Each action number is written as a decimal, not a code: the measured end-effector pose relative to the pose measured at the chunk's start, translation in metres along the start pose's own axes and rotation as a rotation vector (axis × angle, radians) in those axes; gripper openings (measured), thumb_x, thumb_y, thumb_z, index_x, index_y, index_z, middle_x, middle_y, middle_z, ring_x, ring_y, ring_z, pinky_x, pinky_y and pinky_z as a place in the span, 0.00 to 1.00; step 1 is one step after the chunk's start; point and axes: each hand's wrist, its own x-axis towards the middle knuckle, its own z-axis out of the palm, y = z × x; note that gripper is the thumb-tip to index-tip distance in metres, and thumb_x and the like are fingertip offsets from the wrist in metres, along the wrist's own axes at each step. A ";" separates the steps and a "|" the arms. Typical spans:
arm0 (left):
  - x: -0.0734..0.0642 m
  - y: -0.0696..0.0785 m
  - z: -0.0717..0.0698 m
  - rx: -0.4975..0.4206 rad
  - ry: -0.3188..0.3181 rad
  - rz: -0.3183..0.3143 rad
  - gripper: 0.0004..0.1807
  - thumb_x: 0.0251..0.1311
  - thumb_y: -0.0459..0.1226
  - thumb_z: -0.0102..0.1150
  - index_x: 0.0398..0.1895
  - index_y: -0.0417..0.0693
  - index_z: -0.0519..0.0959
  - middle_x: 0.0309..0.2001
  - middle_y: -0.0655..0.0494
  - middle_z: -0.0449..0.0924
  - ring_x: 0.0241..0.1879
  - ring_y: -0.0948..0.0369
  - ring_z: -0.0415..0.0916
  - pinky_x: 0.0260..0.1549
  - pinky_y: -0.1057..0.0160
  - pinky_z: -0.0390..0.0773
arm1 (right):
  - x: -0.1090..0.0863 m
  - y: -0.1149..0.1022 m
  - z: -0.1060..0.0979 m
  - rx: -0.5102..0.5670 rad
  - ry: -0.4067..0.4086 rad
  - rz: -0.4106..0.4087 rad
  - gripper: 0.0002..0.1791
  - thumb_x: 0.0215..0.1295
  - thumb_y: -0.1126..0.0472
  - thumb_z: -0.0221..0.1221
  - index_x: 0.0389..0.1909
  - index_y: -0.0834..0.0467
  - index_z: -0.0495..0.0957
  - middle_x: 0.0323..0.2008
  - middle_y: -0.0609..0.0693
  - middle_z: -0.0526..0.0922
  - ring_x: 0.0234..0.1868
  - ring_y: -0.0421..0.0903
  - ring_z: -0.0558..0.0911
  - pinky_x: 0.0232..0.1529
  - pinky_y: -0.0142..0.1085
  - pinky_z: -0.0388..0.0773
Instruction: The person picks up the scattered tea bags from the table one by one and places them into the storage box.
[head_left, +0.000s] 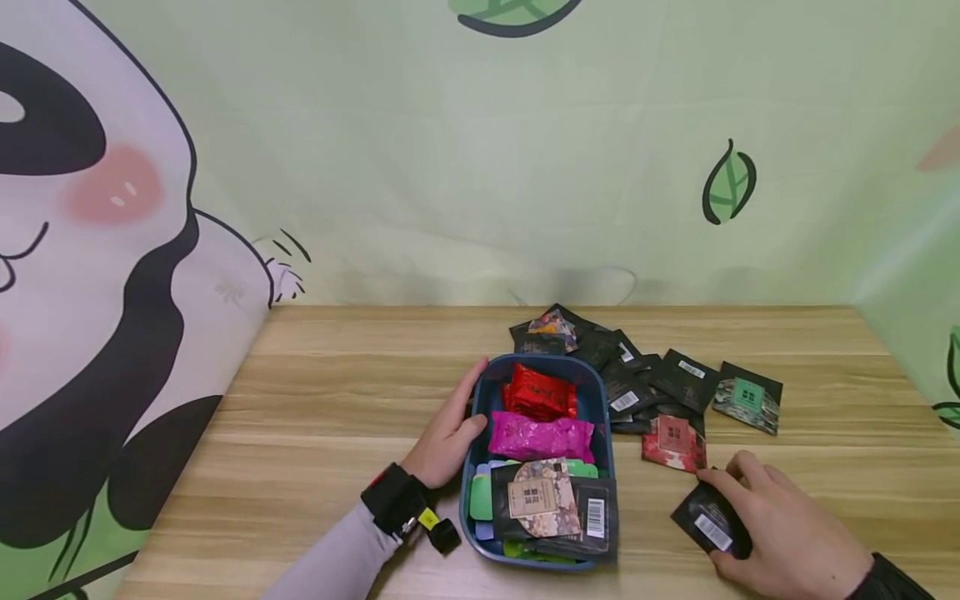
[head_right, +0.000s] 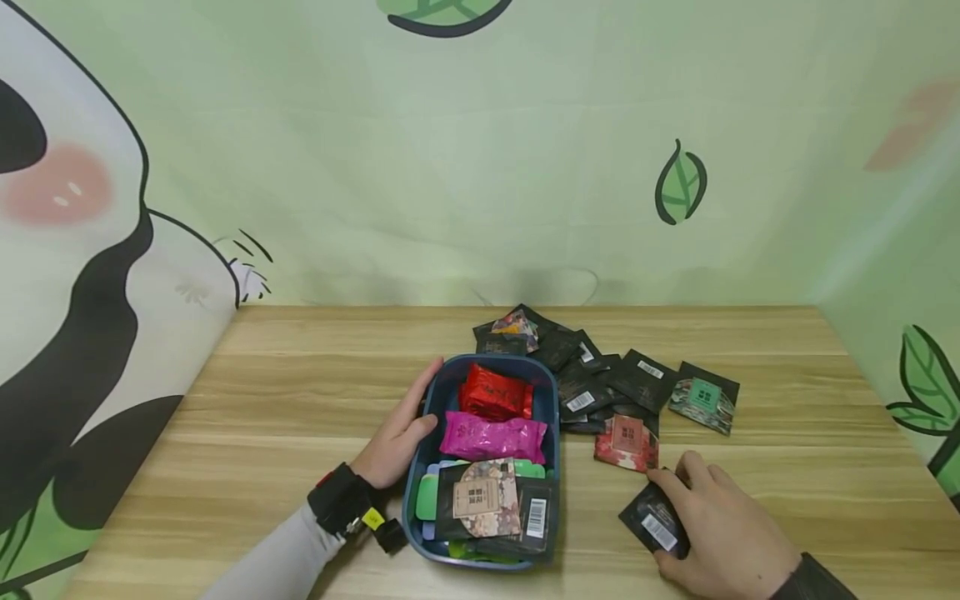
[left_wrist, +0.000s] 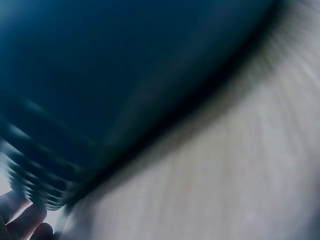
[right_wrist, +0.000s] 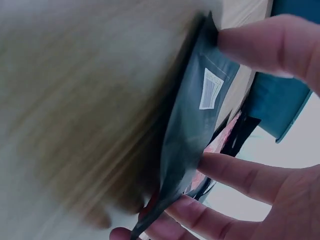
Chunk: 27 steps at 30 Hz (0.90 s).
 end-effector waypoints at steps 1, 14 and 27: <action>0.000 0.000 0.000 -0.001 0.000 0.003 0.40 0.69 0.32 0.41 0.83 0.61 0.45 0.79 0.67 0.45 0.77 0.65 0.44 0.72 0.49 0.49 | 0.001 -0.001 0.000 -0.001 -0.004 0.003 0.52 0.34 0.29 0.70 0.61 0.53 0.76 0.45 0.51 0.69 0.39 0.47 0.71 0.38 0.43 0.77; 0.000 -0.001 0.000 -0.003 -0.004 0.002 0.40 0.70 0.33 0.41 0.83 0.60 0.44 0.79 0.68 0.44 0.77 0.65 0.44 0.72 0.49 0.49 | 0.004 -0.015 0.005 -0.059 0.029 -0.007 0.43 0.32 0.46 0.70 0.57 0.54 0.74 0.42 0.53 0.70 0.33 0.47 0.70 0.32 0.44 0.75; 0.000 -0.001 0.000 -0.014 -0.003 0.003 0.40 0.70 0.32 0.41 0.82 0.62 0.44 0.80 0.67 0.44 0.77 0.65 0.44 0.72 0.48 0.49 | 0.019 -0.033 0.006 0.071 -0.082 -0.043 0.32 0.42 0.52 0.71 0.51 0.51 0.72 0.35 0.45 0.74 0.31 0.43 0.71 0.39 0.44 0.77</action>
